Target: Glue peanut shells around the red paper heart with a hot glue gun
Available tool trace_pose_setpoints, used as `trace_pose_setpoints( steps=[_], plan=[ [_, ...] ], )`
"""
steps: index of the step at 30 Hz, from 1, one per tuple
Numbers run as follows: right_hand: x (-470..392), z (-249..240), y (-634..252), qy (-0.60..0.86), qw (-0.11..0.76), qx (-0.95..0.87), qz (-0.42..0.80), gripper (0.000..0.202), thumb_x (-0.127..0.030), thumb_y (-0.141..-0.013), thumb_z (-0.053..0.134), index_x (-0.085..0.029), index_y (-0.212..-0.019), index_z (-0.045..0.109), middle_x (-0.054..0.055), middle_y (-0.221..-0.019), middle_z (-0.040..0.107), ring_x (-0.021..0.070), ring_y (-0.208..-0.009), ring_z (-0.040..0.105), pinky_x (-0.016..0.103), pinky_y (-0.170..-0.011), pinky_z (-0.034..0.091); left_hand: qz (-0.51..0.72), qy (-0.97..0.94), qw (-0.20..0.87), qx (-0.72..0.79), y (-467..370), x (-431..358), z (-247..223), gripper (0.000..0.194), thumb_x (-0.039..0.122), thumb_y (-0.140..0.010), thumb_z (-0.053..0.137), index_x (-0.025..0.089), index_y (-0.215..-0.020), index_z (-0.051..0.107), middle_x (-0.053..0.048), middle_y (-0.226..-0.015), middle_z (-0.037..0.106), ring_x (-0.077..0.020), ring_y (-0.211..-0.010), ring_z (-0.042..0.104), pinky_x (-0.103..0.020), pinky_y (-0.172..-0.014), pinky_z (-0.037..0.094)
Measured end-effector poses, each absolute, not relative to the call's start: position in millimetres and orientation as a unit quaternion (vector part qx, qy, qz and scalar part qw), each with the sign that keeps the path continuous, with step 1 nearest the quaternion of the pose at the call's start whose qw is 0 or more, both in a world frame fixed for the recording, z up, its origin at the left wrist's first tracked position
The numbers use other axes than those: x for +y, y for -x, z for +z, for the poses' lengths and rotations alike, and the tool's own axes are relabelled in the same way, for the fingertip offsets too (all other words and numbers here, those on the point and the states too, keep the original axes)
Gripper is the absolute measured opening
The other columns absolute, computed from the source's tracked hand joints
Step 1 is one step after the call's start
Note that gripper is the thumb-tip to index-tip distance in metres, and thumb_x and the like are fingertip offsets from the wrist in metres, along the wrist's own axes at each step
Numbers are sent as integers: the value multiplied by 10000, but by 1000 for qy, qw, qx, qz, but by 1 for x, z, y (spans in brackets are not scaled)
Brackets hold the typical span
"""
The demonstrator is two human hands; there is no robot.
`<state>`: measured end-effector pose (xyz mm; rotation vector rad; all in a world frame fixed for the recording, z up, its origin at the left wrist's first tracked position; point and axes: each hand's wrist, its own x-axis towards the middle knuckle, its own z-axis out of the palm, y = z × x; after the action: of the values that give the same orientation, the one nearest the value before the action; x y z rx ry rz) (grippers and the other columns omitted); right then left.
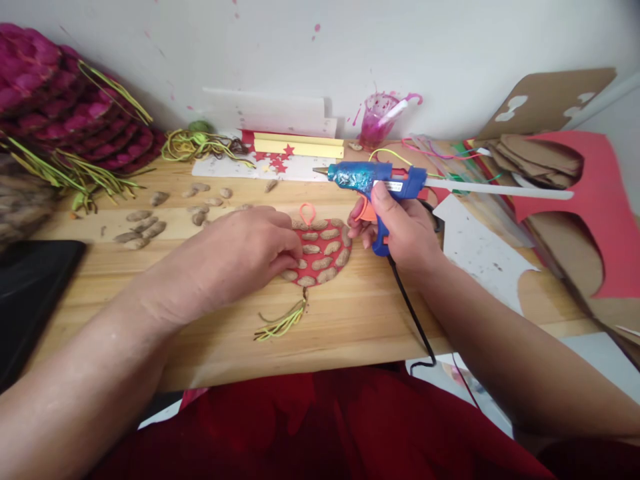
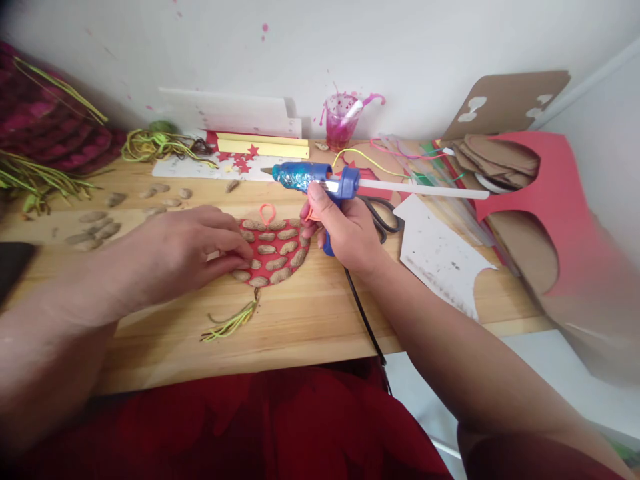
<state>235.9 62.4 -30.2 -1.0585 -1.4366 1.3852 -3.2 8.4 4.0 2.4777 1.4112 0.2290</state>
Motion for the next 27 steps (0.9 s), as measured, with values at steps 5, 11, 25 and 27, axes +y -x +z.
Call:
trace_pose_setpoints(
  steps=[5,11,25,27],
  plan=[
    [62,-31,-237,415,428,-577,559,520,-700,-912,650,-222,-712,680,39,-784,706,163,-625,693,264,-437,454,68,-867,135,476,6,8,-2,243,316,-975,574,276,-945,813,-63,-995,764,-221,-960,711,-337,-887,528],
    [63,-33,-235,427,425,-579,549,550,-727,-898,625,-205,-730,664,23,-754,700,198,-716,751,223,-432,444,52,-870,111,478,2,5,-1,270,291,-993,551,247,-904,802,-72,-970,753,-206,-899,693,-333,-873,511],
    [61,-31,-239,389,432,-586,565,541,-745,-875,661,-212,-782,668,50,-775,687,169,-627,689,266,-427,451,71,-879,81,465,0,0,1,183,212,-945,612,200,-866,776,-71,-893,722,-234,-831,644,-351,-746,465],
    [60,-29,-240,380,431,-587,570,536,-746,-869,670,-221,-766,666,43,-746,680,164,-612,679,268,-433,463,127,-847,138,498,2,4,5,153,237,-915,647,214,-858,788,-47,-878,740,-203,-801,649,-321,-729,462]
  ],
)
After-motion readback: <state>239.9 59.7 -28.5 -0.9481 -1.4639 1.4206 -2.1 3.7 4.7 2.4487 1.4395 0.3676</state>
